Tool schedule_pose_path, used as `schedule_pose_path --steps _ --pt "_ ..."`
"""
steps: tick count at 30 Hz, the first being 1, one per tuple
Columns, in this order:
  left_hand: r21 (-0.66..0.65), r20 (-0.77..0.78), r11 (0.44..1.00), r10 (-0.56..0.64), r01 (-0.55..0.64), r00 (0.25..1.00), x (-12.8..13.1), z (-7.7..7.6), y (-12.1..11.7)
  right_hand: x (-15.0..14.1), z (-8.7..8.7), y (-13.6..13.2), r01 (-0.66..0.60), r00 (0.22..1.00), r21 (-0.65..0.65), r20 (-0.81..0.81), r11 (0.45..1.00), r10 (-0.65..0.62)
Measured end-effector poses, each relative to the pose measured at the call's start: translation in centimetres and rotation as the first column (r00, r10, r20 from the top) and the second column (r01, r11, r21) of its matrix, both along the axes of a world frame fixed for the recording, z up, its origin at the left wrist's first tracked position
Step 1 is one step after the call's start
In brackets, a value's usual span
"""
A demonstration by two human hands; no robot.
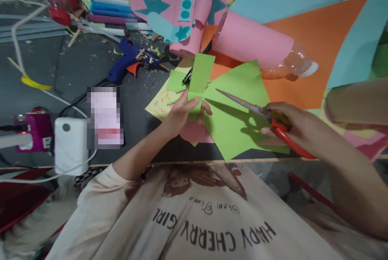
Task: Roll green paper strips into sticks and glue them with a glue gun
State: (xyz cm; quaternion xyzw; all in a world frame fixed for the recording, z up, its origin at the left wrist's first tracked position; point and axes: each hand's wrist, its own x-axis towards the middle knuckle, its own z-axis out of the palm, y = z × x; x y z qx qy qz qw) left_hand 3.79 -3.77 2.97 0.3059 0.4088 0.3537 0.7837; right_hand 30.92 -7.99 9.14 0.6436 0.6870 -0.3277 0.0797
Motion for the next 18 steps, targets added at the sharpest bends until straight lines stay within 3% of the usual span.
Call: schedule_pose_path --steps 8,13,18 --pt "0.021 0.081 0.994 -0.106 0.105 0.991 -0.3 -0.4 0.0 -1.4 -0.2 0.2 -0.112 0.994 -0.021 0.005 0.993 0.113" --pt "0.018 0.104 0.992 -0.126 0.124 0.987 -0.4 -0.3 0.0 -1.7 0.2 0.7 -0.105 0.992 -0.094 -0.074 0.99 0.099" --pt "0.042 0.061 0.988 -0.149 0.146 0.987 -0.4 -0.3 0.1 -0.8 -0.2 0.6 -0.069 0.991 -0.064 -0.117 0.996 0.061"
